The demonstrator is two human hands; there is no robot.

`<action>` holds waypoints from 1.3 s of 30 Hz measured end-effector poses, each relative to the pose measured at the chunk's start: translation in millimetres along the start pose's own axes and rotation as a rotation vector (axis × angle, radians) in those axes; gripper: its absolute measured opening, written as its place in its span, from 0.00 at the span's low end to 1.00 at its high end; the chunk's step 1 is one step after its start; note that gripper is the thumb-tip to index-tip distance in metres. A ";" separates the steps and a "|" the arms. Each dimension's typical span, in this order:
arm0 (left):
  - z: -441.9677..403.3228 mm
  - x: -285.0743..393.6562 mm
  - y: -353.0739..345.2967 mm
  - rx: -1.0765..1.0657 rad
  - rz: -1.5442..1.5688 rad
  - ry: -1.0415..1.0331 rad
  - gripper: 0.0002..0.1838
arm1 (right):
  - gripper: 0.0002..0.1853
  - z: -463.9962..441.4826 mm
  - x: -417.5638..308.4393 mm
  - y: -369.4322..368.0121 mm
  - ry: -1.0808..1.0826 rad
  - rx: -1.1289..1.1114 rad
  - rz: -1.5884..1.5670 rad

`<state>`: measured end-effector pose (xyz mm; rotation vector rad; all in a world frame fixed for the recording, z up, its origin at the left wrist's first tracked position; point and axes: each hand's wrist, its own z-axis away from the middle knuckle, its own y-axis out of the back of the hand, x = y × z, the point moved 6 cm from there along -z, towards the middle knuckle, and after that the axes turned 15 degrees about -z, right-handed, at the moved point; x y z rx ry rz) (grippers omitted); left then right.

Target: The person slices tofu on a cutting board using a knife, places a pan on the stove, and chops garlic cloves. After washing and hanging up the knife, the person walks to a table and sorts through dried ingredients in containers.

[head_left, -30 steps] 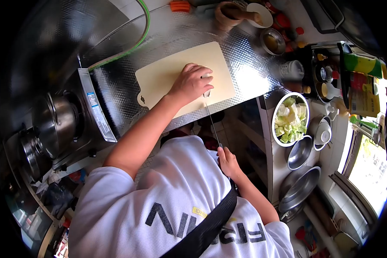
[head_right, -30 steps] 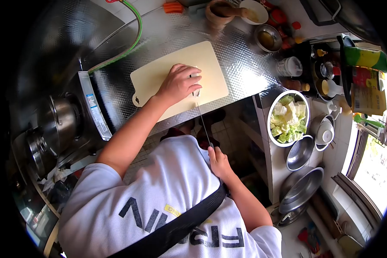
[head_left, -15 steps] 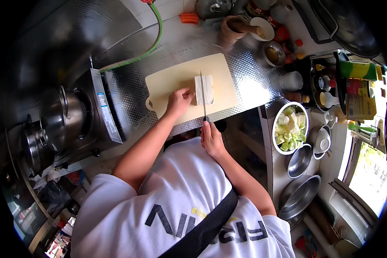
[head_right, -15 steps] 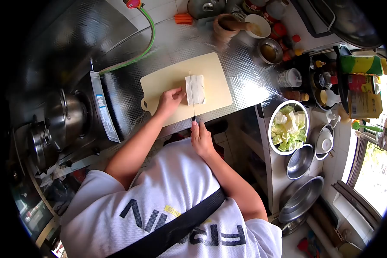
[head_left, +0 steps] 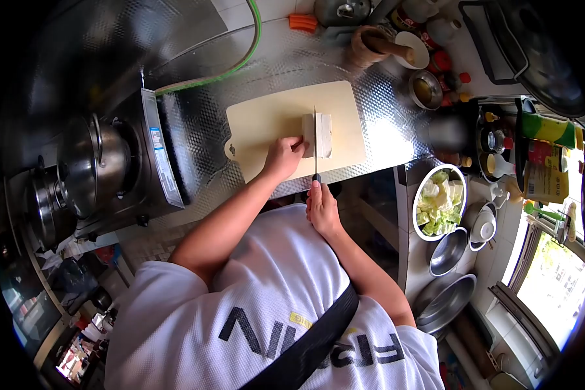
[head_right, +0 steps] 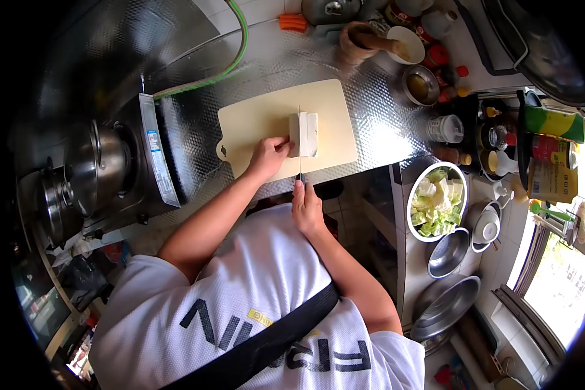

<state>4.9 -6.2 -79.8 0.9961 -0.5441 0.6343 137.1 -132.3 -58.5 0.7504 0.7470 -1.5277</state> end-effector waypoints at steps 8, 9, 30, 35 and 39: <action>-0.6 -2.6 -0.1 -0.004 0.018 -0.006 0.16 | 0.28 -10.9 11.4 3.4 0.008 0.016 0.104; -1.2 -4.7 -1.7 -0.013 0.018 -0.005 0.16 | 0.29 -12.7 9.2 2.5 0.017 0.020 0.136; 7.0 74.5 56.4 0.132 -0.628 -0.765 0.33 | 0.31 -40.2 32.4 -1.5 -0.083 0.023 0.293; -9.4 97.7 35.4 -0.097 -1.020 -1.116 0.38 | 0.30 -40.0 32.6 -2.2 -0.084 0.039 0.303; -9.5 101.4 27.9 -0.177 -1.137 -1.170 0.37 | 0.30 -36.2 27.7 -2.1 -0.063 0.038 0.262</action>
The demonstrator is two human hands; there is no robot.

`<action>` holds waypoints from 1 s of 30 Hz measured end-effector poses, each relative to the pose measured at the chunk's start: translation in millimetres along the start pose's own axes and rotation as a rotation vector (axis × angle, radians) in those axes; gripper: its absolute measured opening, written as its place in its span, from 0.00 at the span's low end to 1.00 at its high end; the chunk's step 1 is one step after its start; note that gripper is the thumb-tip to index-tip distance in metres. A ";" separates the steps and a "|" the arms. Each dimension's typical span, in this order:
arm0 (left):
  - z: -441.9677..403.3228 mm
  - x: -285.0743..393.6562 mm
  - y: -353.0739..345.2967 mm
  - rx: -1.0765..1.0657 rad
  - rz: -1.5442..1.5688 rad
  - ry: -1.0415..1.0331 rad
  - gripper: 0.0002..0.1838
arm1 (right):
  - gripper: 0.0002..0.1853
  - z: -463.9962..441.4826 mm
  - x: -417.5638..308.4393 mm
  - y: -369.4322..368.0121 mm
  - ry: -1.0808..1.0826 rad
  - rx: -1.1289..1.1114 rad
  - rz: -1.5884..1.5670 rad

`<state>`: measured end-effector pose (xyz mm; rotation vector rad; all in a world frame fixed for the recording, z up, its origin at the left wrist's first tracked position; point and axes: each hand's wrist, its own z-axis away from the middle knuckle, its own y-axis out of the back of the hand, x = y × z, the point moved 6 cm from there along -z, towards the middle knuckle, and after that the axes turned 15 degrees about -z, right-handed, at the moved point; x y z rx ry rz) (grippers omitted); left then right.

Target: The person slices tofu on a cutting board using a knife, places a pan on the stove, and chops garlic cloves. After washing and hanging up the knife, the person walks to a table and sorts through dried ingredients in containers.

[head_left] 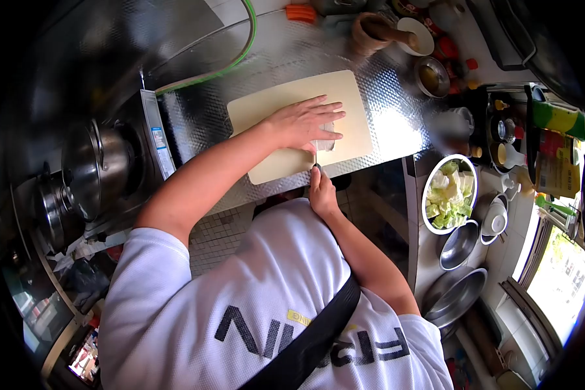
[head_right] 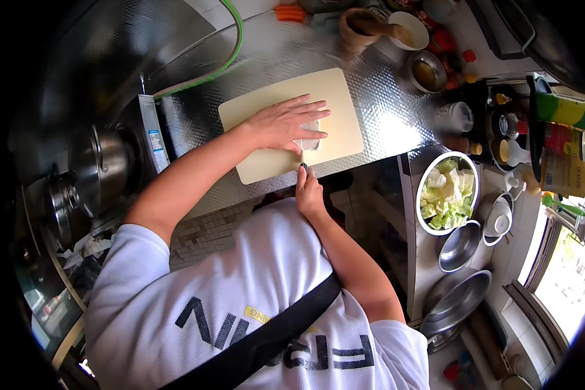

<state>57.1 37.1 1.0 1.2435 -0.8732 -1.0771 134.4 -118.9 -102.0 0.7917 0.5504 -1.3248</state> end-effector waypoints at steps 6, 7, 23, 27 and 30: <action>-0.9 6.9 -16.0 0.180 0.120 -0.028 0.31 | 0.28 -0.5 1.2 -1.3 0.026 0.025 0.012; -0.2 5.6 -17.2 0.191 0.121 -0.022 0.30 | 0.28 0.1 0.6 -1.3 0.028 0.021 -0.002; 2.9 7.5 -24.8 0.293 0.180 0.023 0.26 | 0.25 21.8 1.1 4.7 0.057 0.024 -0.072; 1.9 7.7 -21.2 0.272 0.182 0.017 0.26 | 0.28 28.9 22.9 9.6 0.051 0.042 0.055; 2.5 7.8 -20.3 0.262 0.221 0.027 0.25 | 0.29 42.0 37.9 13.1 -0.003 0.017 0.055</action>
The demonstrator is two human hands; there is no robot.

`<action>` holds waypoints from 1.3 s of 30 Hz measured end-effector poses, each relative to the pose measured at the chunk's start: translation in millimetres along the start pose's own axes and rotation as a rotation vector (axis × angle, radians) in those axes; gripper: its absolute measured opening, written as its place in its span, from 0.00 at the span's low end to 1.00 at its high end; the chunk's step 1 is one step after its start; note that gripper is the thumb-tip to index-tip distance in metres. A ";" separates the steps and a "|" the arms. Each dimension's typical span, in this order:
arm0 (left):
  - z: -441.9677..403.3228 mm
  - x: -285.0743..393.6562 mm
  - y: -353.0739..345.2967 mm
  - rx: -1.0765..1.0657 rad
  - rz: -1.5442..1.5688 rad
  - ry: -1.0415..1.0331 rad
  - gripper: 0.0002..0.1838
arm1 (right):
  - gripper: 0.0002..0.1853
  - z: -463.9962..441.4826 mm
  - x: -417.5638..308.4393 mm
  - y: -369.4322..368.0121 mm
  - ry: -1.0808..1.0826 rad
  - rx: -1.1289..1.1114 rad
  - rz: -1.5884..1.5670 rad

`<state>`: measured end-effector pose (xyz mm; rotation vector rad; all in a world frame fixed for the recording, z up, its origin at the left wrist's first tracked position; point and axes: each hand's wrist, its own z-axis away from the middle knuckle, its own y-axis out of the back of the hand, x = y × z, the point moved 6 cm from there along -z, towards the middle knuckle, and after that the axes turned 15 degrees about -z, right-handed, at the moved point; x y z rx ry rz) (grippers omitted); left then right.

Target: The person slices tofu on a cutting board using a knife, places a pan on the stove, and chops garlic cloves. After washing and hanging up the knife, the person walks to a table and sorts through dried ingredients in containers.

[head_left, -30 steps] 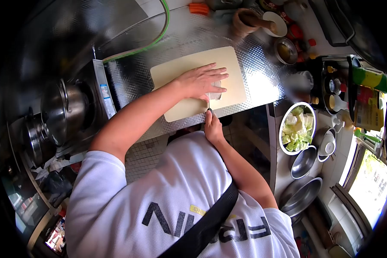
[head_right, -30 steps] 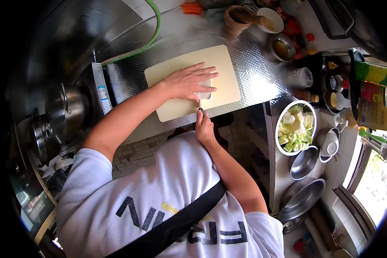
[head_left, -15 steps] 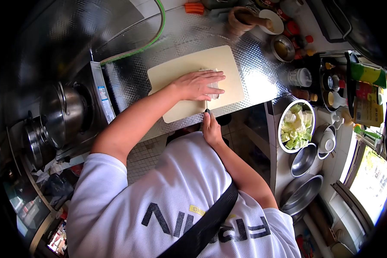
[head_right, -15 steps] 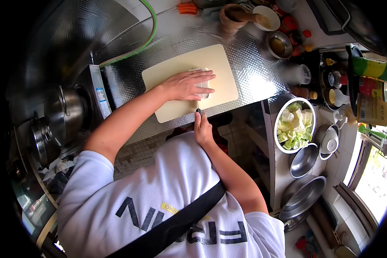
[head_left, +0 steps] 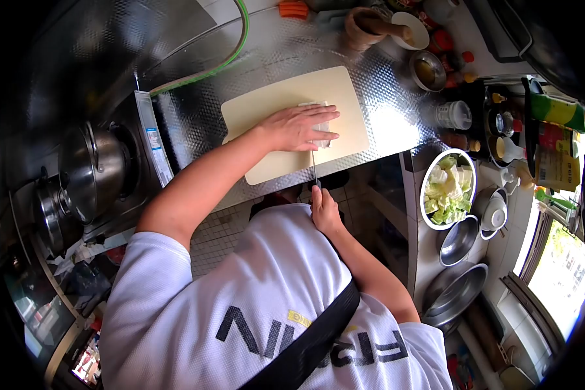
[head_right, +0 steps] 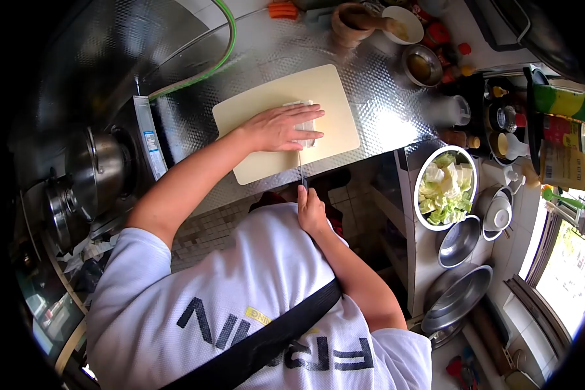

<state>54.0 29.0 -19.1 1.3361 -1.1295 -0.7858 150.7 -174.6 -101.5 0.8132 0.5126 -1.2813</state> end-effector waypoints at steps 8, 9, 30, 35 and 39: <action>-1.6 1.3 -0.7 -0.039 0.002 0.021 0.26 | 0.31 50.1 -2.2 22.2 -0.207 -0.064 -0.011; -1.1 2.4 -1.1 -0.042 0.005 0.024 0.26 | 0.31 57.5 -1.6 27.1 -0.238 -0.063 -0.008; -4.7 25.7 -40.0 0.002 0.379 1.758 0.66 | 0.12 -56.7 -19.4 140.0 0.059 0.071 -0.032; -11.4 30.6 -31.0 0.043 0.295 1.813 0.60 | 0.13 -57.6 -12.4 124.2 -0.064 -0.014 -0.047; -18.2 28.8 -44.8 -0.008 0.220 1.875 0.57 | 0.13 -71.6 12.3 126.4 -0.014 -0.064 -0.039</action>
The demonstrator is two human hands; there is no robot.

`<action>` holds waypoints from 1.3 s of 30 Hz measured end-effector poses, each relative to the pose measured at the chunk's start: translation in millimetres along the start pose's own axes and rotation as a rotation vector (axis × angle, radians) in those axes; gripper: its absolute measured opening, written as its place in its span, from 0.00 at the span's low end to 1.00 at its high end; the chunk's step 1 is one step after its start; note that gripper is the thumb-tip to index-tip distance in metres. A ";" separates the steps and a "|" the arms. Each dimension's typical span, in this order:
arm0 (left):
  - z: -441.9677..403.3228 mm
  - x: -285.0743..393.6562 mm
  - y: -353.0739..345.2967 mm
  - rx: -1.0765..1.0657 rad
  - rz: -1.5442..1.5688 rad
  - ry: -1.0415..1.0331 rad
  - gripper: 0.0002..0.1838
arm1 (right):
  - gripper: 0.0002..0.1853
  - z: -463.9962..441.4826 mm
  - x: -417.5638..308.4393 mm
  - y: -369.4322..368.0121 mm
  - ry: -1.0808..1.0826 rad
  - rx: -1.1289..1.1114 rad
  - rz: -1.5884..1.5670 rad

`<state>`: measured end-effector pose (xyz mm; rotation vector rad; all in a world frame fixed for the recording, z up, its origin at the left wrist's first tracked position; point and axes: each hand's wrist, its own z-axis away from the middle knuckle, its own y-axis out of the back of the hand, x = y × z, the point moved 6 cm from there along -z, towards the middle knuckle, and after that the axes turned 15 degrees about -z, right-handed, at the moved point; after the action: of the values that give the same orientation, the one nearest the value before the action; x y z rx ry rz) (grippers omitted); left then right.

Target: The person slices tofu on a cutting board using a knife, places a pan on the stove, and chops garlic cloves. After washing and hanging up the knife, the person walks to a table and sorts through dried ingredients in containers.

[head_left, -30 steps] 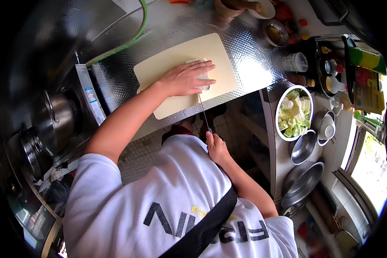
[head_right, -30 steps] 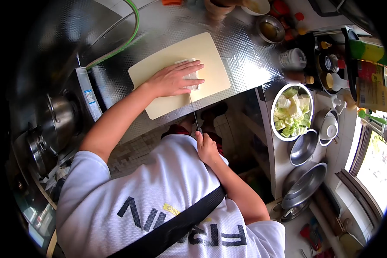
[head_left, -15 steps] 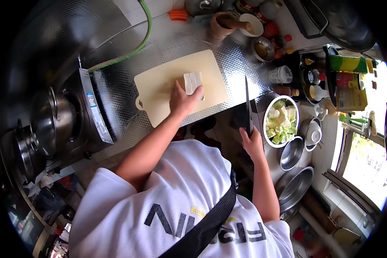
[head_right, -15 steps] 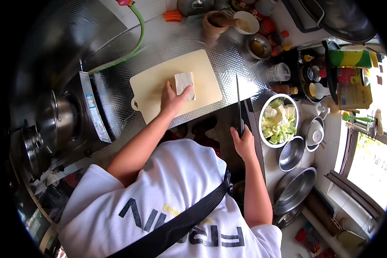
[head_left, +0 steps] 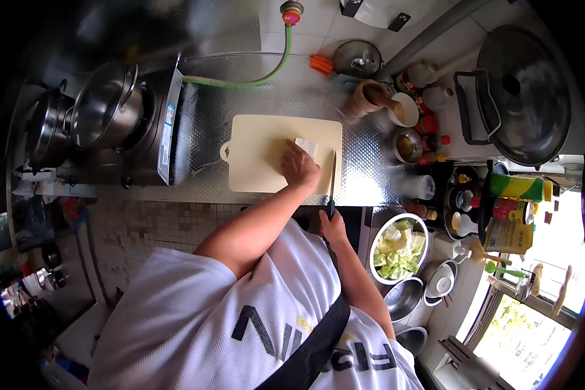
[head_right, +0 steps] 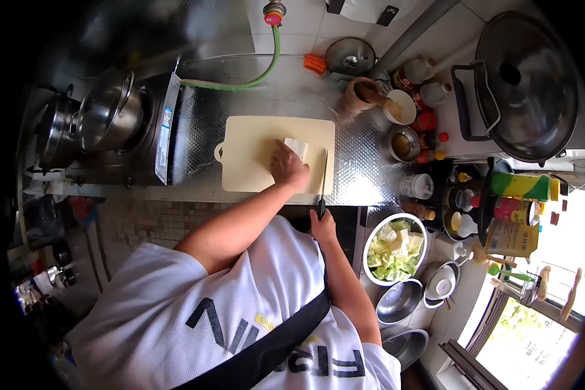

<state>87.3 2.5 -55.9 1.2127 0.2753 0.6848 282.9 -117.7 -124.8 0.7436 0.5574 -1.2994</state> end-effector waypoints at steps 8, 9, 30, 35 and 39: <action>-5.7 5.0 -5.7 0.081 -0.146 0.042 0.51 | 0.23 -26.7 22.5 9.0 0.237 -0.006 0.298; -3.5 7.6 1.3 0.075 -0.180 0.026 0.48 | 0.24 -22.9 17.6 10.0 0.257 -0.005 0.306; -51.8 -3.8 38.6 -0.057 -0.537 -1.075 0.44 | 0.27 9.8 -12.4 15.9 0.141 0.004 0.240; -29.8 -21.7 72.3 0.072 -0.307 -0.994 0.43 | 0.29 31.8 -43.6 8.4 0.100 0.123 -0.077; -39.5 -38.8 68.1 0.130 -0.112 -0.984 0.39 | 0.27 60.7 -103.9 -25.8 0.126 0.057 -0.155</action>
<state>13.1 21.2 -12.9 1.5046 -0.4382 -0.0786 234.8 -99.1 -13.0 0.8471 0.6929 -1.4232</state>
